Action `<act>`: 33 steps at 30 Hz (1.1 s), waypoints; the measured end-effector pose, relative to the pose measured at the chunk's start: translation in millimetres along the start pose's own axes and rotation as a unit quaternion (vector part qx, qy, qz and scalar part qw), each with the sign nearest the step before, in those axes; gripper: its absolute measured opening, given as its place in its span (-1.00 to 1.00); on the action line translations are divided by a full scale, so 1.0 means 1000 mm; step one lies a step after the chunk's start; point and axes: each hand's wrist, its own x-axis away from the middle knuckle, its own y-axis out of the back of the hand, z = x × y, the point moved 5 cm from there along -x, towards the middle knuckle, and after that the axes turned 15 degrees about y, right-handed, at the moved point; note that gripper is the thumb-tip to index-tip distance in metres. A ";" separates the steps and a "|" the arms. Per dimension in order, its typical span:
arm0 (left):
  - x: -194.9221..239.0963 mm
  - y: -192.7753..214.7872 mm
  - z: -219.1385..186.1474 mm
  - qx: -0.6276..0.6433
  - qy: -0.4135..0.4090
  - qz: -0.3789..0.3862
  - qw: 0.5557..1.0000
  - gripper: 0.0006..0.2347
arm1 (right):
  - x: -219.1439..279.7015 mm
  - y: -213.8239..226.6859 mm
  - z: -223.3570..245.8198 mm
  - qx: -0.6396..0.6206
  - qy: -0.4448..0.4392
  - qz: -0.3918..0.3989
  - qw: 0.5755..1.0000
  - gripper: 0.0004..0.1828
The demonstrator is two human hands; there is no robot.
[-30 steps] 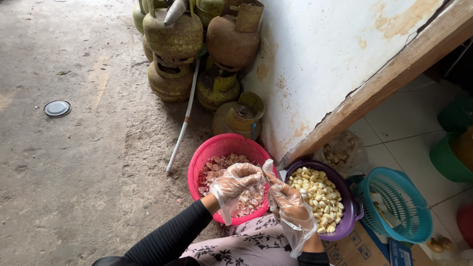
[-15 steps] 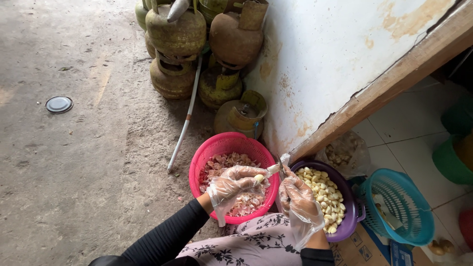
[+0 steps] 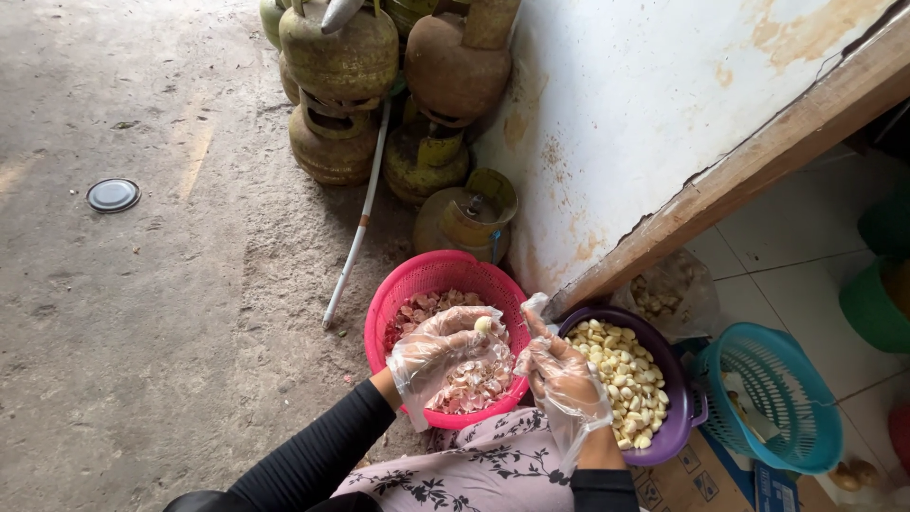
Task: The person sits on the floor and peels garlic cloves one by one using a small knife. The peeled cloves are placed into a purple bowl, and the skins are discarded into a pink basket.
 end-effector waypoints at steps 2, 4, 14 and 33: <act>-0.001 0.004 0.003 -0.015 0.001 -0.027 1.000 -0.59 | 0.003 -0.008 -0.001 0.012 -0.019 -0.001 1.000 -0.46; -0.004 0.007 0.006 -0.040 0.002 -0.059 0.997 -0.59 | 0.003 -0.016 0.002 0.029 -0.024 -0.004 0.999 -0.44; -0.030 0.027 0.019 -0.092 -0.042 -0.118 0.988 -0.63 | 0.002 -0.032 0.005 0.034 -0.072 0.086 0.993 -0.43; -0.023 0.040 0.015 -0.060 -0.044 -0.193 0.978 -0.64 | 0.000 -0.027 0.013 0.088 -0.071 0.021 0.993 -0.38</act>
